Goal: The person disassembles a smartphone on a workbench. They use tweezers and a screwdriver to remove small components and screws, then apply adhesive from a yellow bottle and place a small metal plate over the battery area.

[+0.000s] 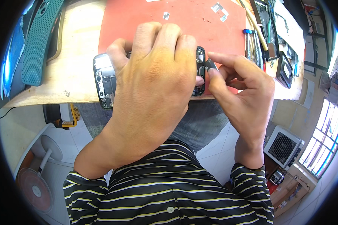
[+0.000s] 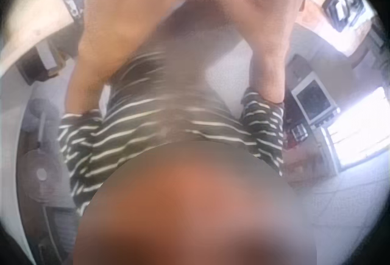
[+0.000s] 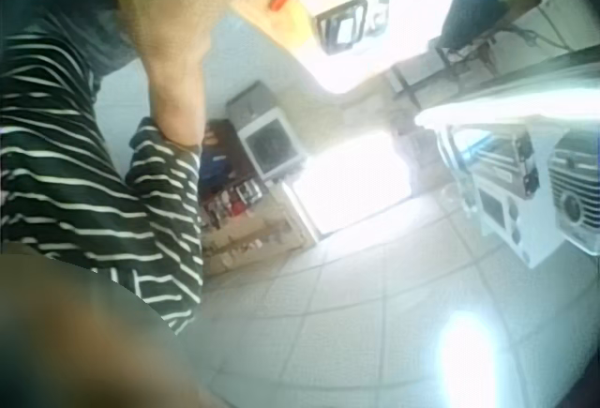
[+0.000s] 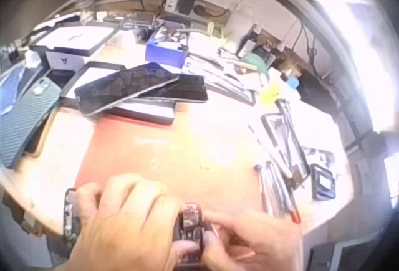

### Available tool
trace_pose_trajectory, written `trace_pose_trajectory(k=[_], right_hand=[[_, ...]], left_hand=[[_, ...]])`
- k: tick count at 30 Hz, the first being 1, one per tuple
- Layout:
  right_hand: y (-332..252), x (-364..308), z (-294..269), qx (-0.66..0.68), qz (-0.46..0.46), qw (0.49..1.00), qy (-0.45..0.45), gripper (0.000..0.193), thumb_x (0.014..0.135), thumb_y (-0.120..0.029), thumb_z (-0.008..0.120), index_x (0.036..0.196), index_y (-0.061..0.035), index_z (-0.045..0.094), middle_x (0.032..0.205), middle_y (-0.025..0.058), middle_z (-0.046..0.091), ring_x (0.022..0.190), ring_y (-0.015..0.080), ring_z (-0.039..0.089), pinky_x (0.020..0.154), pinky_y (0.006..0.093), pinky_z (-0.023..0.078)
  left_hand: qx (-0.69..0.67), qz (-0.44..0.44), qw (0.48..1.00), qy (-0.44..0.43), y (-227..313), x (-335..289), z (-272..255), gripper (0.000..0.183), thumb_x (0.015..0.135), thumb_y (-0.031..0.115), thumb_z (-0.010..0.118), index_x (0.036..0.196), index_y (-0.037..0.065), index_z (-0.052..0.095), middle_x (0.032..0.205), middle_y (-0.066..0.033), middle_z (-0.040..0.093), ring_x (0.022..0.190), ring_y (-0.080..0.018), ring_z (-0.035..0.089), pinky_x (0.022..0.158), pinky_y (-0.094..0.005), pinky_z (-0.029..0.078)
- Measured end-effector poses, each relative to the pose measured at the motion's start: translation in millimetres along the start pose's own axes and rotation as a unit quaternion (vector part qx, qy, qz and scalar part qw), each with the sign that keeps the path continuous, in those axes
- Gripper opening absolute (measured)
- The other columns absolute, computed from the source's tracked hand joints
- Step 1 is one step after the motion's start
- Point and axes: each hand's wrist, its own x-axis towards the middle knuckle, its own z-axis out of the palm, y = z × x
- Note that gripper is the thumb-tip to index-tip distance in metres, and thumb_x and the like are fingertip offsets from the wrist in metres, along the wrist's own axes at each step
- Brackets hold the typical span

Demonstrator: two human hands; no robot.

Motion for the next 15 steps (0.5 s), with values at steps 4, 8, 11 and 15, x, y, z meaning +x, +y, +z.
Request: trace_pose_trajectory(k=[4,8,11,15], right_hand=[[2.1,-1.6,3.3,-0.029,-0.042,0.999,0.016,0.025,0.083,-0.001,0.078,0.108,-0.0015,0.077,0.072,0.0062,0.063,0.060,0.0180,0.062,0.057,0.0318,0.051],[3.1,-2.5,5.7,-0.047,-0.068,0.996,0.025,0.022,0.083,-0.001,0.079,0.105,-0.0005,0.076,0.072,0.0073,0.064,0.059,0.0204,0.063,0.057,0.0337,0.051],[-0.3,-1.3,1.4,-0.034,-0.030,0.999,0.005,0.021,0.084,-0.002,0.079,0.105,0.0000,0.077,0.070,0.0063,0.063,0.058,0.0180,0.061,0.057,0.0323,0.050],[-7.1,1.1,-6.0,-0.006,0.023,1.000,0.006,0.025,0.089,0.002,0.076,0.115,0.0012,0.078,0.078,0.0004,0.066,0.068,0.0065,0.062,0.064,0.0232,0.053]], left_hand=[[-0.004,-0.002,1.000,-0.010,-0.7,-0.7,-0.3,0.050,0.074,0.022,0.089,0.117,0.012,0.066,0.124,-0.0035,0.063,0.127,-0.0294,0.054,0.104,-0.0487,0.033],[-0.001,0.004,1.000,0.001,-0.8,0.2,0.4,0.050,0.075,0.021,0.089,0.118,0.012,0.066,0.124,-0.0046,0.063,0.128,-0.0299,0.054,0.104,-0.0498,0.033],[-0.011,0.007,1.000,0.003,-1.6,-0.3,0.2,0.049,0.076,0.023,0.088,0.118,0.012,0.066,0.124,-0.0051,0.063,0.128,-0.0302,0.054,0.104,-0.0498,0.033],[-0.011,0.005,1.000,0.000,-2.0,-1.3,0.8,0.050,0.076,0.026,0.088,0.118,0.011,0.065,0.124,-0.0053,0.062,0.128,-0.0301,0.054,0.104,-0.0487,0.033]])
